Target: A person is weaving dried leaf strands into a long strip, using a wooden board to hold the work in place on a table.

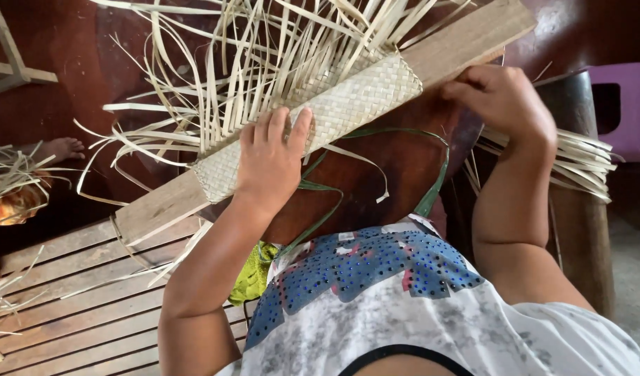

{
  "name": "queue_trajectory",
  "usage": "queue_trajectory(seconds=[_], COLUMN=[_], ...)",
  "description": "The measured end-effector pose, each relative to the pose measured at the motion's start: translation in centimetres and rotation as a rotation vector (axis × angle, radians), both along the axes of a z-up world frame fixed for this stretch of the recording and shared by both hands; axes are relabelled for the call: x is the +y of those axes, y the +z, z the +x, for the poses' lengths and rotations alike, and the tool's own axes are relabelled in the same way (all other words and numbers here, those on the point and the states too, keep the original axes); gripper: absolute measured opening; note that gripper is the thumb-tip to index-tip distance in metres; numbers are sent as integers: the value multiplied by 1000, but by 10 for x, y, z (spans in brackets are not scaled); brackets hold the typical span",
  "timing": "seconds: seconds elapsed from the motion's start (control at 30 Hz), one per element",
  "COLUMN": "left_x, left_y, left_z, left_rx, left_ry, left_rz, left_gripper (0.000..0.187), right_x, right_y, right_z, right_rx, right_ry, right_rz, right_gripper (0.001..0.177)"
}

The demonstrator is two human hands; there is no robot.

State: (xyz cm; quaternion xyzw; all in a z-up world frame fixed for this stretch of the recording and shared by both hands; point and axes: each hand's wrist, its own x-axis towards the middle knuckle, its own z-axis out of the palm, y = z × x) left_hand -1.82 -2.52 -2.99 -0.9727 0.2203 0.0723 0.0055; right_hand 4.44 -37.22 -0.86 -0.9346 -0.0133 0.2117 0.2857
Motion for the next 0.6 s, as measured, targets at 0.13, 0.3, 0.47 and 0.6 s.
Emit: queue_trajectory(seconds=[0.13, 0.3, 0.47, 0.6], left_x=[1, 3, 4, 2], left_y=[4, 9, 8, -4], left_z=[3, 10, 10, 1], left_rx=[48, 163, 201, 65], left_ry=[2, 53, 92, 57], left_rz=[5, -76, -274, -185], left_gripper=[56, 78, 75, 75], right_x=[4, 1, 4, 6], right_y=[-11, -28, -23, -15], right_z=[-6, -8, -10, -12], right_rx=[-44, -217, -234, -233], right_ry=[-21, 7, 22, 65], right_rz=[59, 85, 97, -27], right_gripper=[30, 44, 34, 39])
